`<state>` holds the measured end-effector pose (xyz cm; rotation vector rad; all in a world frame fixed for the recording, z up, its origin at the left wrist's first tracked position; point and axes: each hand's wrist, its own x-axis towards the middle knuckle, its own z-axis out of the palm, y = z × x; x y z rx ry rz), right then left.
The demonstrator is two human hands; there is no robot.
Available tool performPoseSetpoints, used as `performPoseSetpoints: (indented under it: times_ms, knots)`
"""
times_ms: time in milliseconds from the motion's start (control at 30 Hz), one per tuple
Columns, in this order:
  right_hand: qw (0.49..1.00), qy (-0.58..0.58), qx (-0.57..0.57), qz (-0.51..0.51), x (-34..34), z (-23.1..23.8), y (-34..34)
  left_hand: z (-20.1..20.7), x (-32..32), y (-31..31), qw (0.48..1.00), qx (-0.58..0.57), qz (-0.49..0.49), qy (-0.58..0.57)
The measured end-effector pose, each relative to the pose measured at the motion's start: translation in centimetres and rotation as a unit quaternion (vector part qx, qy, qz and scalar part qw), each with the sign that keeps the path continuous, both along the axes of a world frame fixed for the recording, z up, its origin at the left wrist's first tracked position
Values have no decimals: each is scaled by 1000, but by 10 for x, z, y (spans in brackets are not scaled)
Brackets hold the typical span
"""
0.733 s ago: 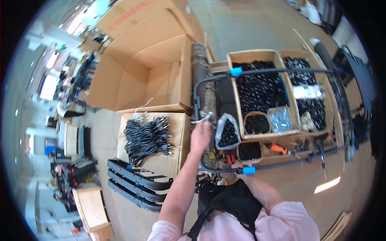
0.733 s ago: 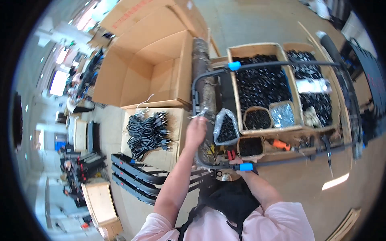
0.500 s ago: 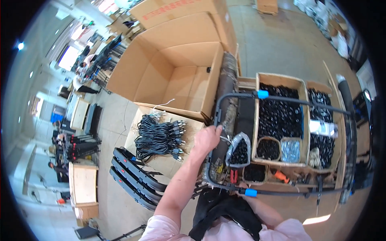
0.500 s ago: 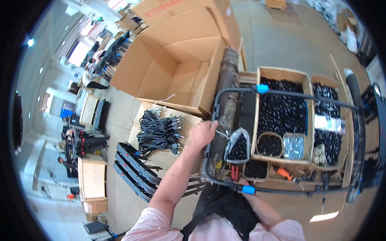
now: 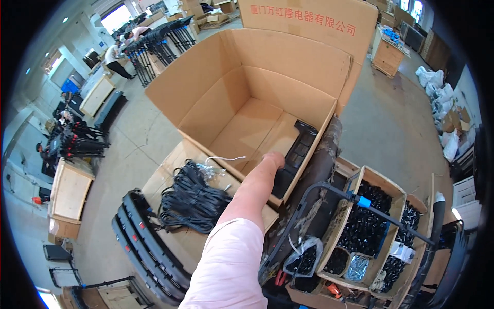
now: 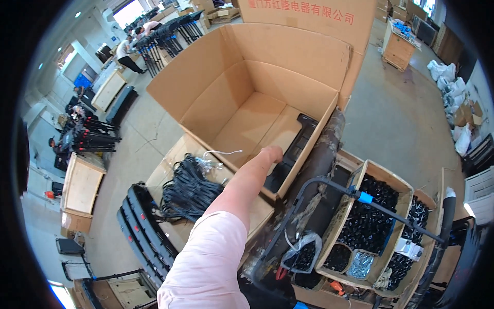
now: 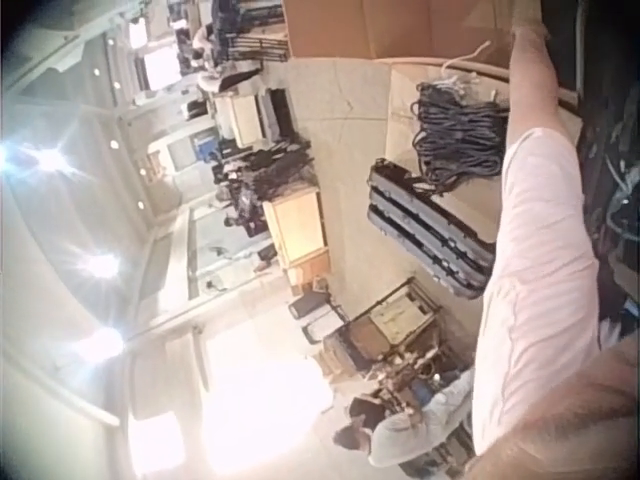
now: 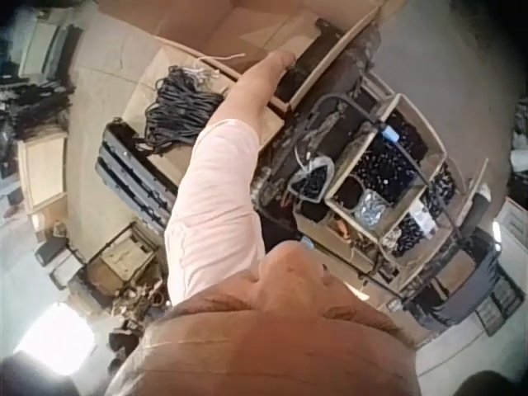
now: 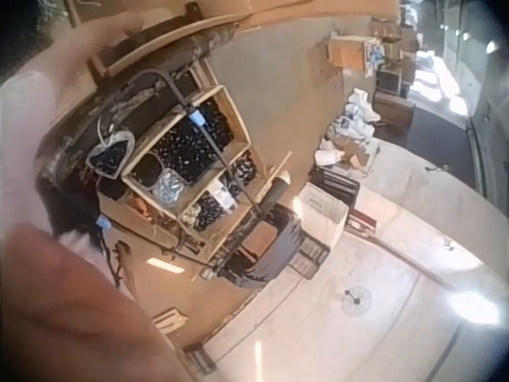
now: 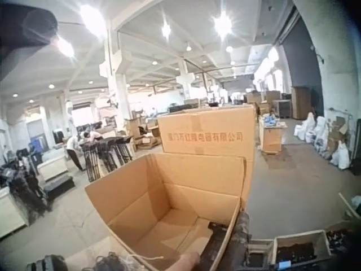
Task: Assembling appliance base components by connecting wires and using a pneumatic screwdriver to secure parts.
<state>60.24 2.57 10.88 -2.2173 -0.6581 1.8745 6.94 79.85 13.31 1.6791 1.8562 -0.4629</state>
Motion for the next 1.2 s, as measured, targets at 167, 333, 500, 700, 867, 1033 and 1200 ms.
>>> performPoseSetpoints:
  times_ms: [167, 333, 500, 700, 867, 1033, 1200]
  knots:
    - [981, -111, -18, -160, 20, 50, -15, -100, 10, 22, 993, -85, -81, -1]
    - [966, -135, 125, -183, -11, 125, 57, -117, 5, 34, 993, -79, -87, 21]
    - [945, -196, 219, -145, -24, 208, 126, -23, 47, 20, 964, 116, 225, -87]
    - [908, -191, 370, -48, -54, 228, 249, 148, -48, -11, 819, 370, 390, -201]
    - [888, 3, 458, -33, -162, 264, 399, 238, 1, -149, 428, 6, 396, -812]
    - [848, 301, 435, 12, -224, 246, 450, 190, 123, -356, 287, -292, 329, -851]
    - [811, 412, 379, -170, -245, 195, 411, 114, 98, -448, 786, 131, 326, -508]
